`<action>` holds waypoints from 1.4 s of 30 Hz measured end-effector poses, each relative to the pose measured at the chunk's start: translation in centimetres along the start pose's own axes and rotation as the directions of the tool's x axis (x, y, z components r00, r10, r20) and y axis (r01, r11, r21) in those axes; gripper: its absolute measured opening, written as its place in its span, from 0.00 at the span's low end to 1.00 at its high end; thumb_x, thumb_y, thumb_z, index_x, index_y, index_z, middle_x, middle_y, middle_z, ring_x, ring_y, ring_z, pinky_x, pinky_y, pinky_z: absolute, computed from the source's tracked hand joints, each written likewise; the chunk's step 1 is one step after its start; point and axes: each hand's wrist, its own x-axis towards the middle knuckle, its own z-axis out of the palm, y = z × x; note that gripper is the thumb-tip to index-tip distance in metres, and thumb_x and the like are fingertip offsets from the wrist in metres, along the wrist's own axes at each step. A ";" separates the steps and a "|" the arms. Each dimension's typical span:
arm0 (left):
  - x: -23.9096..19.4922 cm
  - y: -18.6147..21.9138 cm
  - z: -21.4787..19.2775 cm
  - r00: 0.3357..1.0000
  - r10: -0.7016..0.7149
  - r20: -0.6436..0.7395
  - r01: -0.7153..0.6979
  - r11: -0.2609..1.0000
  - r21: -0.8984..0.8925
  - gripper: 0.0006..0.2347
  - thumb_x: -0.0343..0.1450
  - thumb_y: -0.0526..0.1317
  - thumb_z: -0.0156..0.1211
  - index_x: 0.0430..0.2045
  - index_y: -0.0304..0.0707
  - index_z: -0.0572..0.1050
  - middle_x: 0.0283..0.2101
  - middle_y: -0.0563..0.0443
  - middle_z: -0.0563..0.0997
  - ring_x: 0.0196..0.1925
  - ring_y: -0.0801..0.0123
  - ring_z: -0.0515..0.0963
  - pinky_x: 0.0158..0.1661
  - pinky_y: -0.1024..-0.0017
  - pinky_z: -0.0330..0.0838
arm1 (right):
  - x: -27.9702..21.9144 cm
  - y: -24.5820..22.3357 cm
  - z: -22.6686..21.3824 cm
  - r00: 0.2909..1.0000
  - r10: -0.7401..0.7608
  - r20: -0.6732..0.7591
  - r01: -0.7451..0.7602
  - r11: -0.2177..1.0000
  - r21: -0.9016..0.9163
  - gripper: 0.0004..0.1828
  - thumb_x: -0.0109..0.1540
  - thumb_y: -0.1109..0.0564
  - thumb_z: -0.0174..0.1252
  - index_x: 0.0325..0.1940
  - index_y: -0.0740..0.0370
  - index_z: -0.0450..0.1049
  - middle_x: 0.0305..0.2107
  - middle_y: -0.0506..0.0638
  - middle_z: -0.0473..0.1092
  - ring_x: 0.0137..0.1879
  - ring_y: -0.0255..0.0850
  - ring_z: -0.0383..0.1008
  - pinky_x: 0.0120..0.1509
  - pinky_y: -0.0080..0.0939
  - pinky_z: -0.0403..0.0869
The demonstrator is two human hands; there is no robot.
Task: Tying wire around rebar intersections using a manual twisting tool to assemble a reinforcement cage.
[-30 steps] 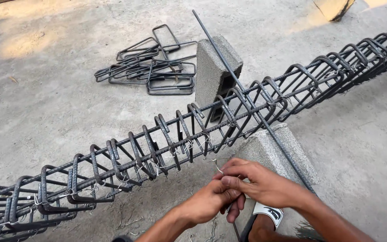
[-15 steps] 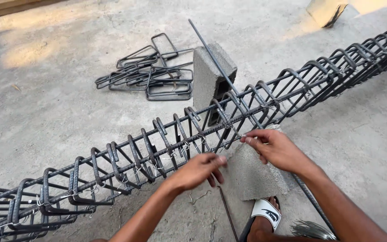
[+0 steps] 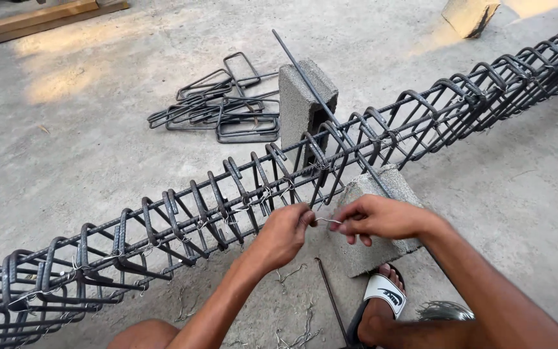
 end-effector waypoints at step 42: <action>24.9 -5.3 1.1 0.987 0.145 0.065 -0.154 0.775 0.613 0.06 0.64 0.28 0.55 0.27 0.29 0.81 0.39 0.38 0.82 0.35 0.35 0.84 0.34 0.41 0.78 | 15.9 10.8 -8.3 0.717 0.268 -0.644 -0.493 0.847 -0.196 0.12 0.60 0.42 0.57 0.41 0.36 0.85 0.38 0.51 0.82 0.56 0.57 0.79 0.59 0.54 0.77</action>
